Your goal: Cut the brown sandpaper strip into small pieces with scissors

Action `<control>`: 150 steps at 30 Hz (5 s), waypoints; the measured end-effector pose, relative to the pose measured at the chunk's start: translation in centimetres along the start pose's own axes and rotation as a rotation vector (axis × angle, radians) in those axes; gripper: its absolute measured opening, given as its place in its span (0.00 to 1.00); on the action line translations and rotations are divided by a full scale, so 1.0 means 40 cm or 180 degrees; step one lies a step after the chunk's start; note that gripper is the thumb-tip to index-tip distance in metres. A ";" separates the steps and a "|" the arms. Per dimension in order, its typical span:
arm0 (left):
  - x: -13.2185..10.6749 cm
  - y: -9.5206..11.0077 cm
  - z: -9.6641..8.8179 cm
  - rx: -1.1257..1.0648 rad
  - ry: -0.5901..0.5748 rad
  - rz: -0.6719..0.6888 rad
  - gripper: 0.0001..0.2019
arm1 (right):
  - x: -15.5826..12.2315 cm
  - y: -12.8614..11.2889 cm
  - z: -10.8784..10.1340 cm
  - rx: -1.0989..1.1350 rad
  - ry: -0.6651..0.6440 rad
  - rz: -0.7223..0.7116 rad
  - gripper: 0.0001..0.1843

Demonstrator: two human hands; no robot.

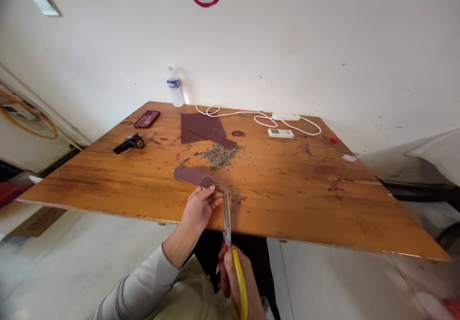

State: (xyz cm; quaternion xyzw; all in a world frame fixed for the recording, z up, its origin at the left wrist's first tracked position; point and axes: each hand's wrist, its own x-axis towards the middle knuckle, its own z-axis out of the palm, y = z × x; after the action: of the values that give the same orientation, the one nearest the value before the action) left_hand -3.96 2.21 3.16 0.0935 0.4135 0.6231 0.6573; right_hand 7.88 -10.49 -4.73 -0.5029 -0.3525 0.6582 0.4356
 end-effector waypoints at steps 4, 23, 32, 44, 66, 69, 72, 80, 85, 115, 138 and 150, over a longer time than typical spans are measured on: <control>0.002 -0.015 -0.018 -0.0062 0.0012 0.0053 0.19 | 0.008 -0.018 0.004 -0.0289 0.0179 0.0131 0.45; 0.016 -0.043 -0.025 0.0041 -0.0065 0.0137 0.20 | 0.053 0.118 -0.037 -0.0226 0.0276 -0.0078 0.44; 0.003 -0.044 -0.029 0.0013 -0.0118 0.0259 0.21 | 0.045 0.145 -0.050 -0.0178 0.0249 -0.0177 0.45; 0.012 -0.042 -0.041 0.0122 -0.0223 0.0212 0.25 | 0.035 0.087 -0.017 0.0024 0.0299 0.0010 0.47; 0.009 -0.030 -0.039 0.0212 -0.0320 0.0096 0.23 | -0.008 0.015 -0.093 -0.0016 -0.0558 0.0054 0.42; 0.009 -0.032 -0.040 0.0193 -0.0350 0.0099 0.23 | -0.010 0.029 -0.094 0.0191 -0.0502 0.0147 0.41; 0.011 -0.035 -0.043 0.0179 -0.0368 0.0120 0.22 | -0.012 0.043 -0.093 0.0338 -0.0497 0.0142 0.41; 0.014 -0.036 -0.048 0.0214 -0.0404 0.0127 0.22 | -0.018 0.044 -0.098 0.0450 -0.0535 0.0112 0.39; 0.014 -0.034 -0.047 0.0204 -0.0439 0.0101 0.22 | -0.019 0.044 -0.103 0.0479 -0.0585 0.0170 0.39; 0.004 -0.038 -0.047 0.0259 -0.0450 0.0238 0.25 | -0.015 -0.034 -0.182 -0.0562 -0.0455 0.0239 0.41; 0.013 -0.032 -0.052 0.0394 -0.0610 0.0185 0.23 | -0.011 -0.048 -0.224 -0.0897 -0.0669 0.0242 0.40; 0.012 -0.027 -0.048 0.0465 -0.0613 0.0142 0.25 | -0.011 -0.054 -0.240 -0.1048 -0.0907 0.0236 0.39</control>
State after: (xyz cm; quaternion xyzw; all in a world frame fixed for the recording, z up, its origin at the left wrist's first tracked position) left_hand -4.48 1.67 1.02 0.2097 0.3905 0.5940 0.6714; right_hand 17.70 -9.85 -5.00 -0.4818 -0.4944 0.6717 0.2689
